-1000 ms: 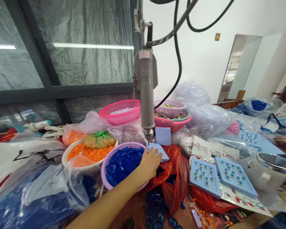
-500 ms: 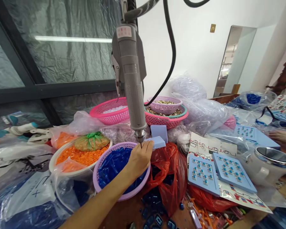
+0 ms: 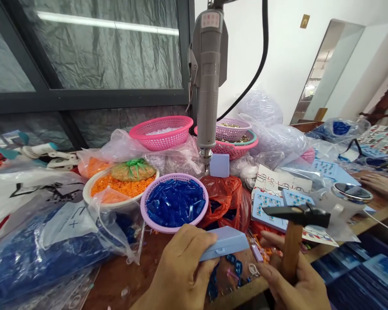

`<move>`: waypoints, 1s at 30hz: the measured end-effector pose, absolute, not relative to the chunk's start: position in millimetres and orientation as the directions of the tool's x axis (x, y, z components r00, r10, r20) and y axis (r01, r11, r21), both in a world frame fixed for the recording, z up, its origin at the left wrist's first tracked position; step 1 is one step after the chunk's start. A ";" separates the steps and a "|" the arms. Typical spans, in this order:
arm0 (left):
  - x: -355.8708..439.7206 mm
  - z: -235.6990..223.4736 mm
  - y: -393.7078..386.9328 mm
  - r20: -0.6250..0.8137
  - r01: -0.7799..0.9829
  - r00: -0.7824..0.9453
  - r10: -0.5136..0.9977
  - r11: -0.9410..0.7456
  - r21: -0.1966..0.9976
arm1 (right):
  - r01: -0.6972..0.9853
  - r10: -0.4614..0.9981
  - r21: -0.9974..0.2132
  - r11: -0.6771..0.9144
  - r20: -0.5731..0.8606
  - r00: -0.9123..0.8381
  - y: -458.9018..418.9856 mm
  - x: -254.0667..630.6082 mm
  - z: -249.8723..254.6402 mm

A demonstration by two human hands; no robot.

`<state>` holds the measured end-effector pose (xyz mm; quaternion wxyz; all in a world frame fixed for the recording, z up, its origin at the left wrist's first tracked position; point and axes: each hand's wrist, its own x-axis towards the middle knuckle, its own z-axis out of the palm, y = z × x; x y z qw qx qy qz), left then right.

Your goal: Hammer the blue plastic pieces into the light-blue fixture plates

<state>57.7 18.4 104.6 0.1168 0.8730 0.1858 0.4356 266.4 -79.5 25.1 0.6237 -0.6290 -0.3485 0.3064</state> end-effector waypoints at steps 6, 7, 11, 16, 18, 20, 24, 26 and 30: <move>56.8 89.7 0.8 0.709 0.167 0.544 0.448 -0.886 0.432 | -0.045 0.858 -0.984 0.170 0.125 0.498 -63.7 230.0 69.8; 55.6 89.3 -0.9 0.681 0.181 0.565 0.465 -0.876 0.448 | -0.059 0.870 -0.984 0.166 0.119 0.478 -64.5 226.2 69.3; 50.3 88.3 -7.8 0.633 0.206 0.580 0.512 -0.845 0.494 | -0.062 0.891 -0.984 0.169 0.126 0.435 -69.6 221.5 59.6; 46.3 81.0 -11.2 0.643 0.182 0.566 0.516 -0.839 0.513 | -0.044 0.849 -0.986 0.160 0.114 0.515 -72.3 213.5 54.6; 42.8 78.2 -10.6 0.647 0.160 0.548 0.530 -0.826 0.541 | -0.054 0.822 -0.992 0.114 0.063 0.565 -72.3 209.2 52.3; 36.3 75.1 -9.2 0.599 0.158 0.528 0.602 -0.763 0.627 | -0.080 0.828 -0.994 0.075 0.017 0.561 -71.5 206.7 49.4; 15.1 61.4 -4.1 0.215 0.156 0.350 0.912 -0.283 0.946 | -0.139 0.867 -0.990 0.010 -0.060 0.495 -67.2 208.6 46.8; 4.1 50.9 -1.6 -0.042 -0.032 0.209 0.977 0.049 0.998 | -0.152 0.870 -0.988 -0.021 -0.093 0.484 -65.0 210.3 46.3; -5.1 31.8 -1.4 -0.456 -0.459 0.131 0.880 0.461 0.759 | -0.176 0.881 -0.980 -0.088 -0.159 0.446 -65.2 208.3 41.5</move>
